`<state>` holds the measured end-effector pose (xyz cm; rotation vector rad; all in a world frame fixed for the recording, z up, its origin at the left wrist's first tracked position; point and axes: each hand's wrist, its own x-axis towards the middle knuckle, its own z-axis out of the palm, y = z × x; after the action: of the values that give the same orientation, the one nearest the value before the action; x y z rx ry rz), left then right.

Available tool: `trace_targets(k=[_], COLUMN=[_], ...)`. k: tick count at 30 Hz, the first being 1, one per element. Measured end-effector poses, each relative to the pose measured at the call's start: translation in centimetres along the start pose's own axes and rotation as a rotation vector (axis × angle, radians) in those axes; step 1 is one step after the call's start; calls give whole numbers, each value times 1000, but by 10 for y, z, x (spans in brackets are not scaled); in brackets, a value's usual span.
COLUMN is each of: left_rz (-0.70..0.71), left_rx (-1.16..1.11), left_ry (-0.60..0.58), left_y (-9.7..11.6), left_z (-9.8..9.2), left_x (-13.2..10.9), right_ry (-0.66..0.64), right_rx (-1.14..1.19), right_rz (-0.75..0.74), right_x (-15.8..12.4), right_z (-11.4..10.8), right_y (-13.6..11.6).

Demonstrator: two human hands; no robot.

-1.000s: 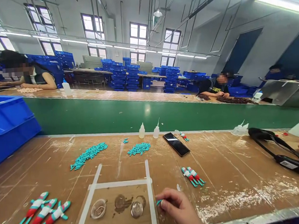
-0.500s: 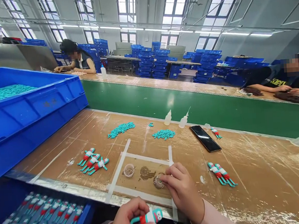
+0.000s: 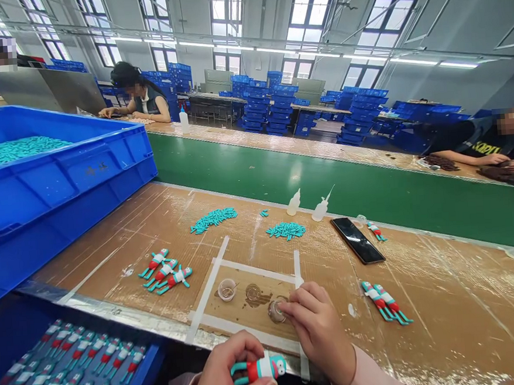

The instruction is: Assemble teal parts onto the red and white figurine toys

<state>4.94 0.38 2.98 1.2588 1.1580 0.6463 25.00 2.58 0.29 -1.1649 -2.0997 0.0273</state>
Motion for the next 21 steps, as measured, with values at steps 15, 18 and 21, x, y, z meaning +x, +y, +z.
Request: trace_targets(k=[15,18,21], left_rz=[354,348,338], left_rx=[562,577,597], left_ry=[-124,-144,-142], left_y=[27,32,38], left_z=[-4,-4,-4], left_x=[10,9,9], right_ry=[-446,-411,-381], right_rx=[1208,1216,1191], right_rz=[957,933,894], right_x=[13,12,10], right_z=[-37,-40,-42], right_y=[-31,-34,-37])
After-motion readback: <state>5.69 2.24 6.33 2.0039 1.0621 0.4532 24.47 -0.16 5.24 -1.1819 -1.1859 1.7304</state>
